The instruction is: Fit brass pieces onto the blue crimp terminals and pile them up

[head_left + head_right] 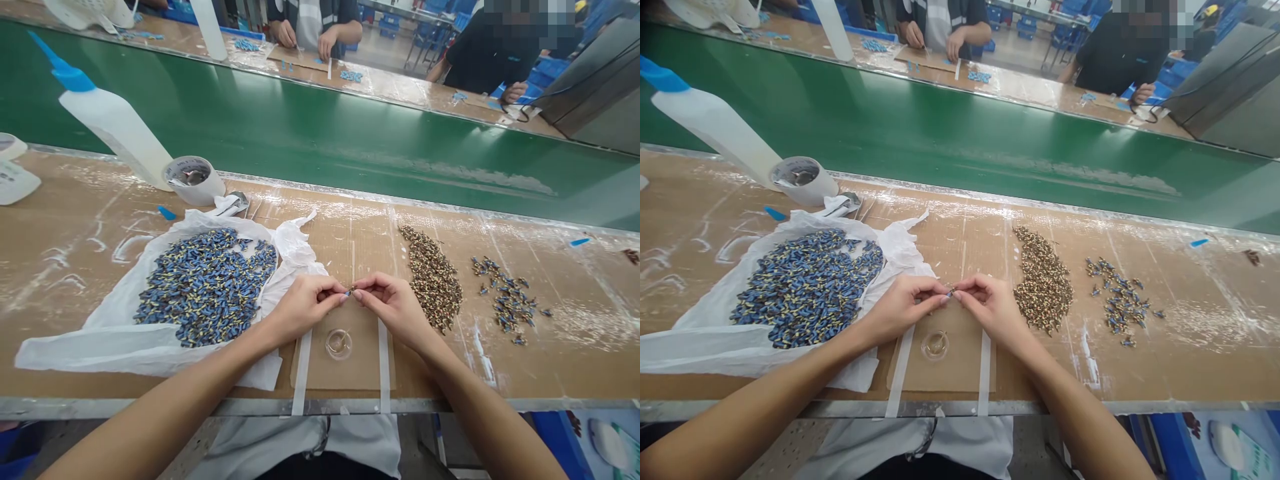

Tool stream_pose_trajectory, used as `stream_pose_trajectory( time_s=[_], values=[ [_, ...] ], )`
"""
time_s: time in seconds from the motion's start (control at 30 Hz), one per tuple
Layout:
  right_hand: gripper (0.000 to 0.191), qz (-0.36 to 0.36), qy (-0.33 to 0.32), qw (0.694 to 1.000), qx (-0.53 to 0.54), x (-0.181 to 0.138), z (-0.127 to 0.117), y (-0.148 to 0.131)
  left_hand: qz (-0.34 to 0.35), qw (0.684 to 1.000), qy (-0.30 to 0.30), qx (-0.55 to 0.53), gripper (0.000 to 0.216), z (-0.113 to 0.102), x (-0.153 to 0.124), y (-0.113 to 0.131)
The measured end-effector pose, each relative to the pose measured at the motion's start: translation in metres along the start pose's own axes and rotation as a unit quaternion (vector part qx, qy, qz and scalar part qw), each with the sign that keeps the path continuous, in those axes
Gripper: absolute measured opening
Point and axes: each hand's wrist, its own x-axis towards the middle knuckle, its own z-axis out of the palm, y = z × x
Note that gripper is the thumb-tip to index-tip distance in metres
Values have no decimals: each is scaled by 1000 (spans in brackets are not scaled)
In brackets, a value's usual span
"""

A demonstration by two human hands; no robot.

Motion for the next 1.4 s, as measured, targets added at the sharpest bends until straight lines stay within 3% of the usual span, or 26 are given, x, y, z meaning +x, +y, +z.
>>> stream_pose_trajectory(
  time_s=[0.43,1.0,1.4],
  values=[
    [16,8,5,999,-50,-2,-1,-3,29,999,10,37,15,-1,-1,1],
    [20,56,-82,995,6,-5,-1,0,102,983,-11,155,13,4,-3,-6],
    [17,19,-63,993,-102,-8,8,-1,61,991,-47,113,17,2,-2,-1]
  ],
)
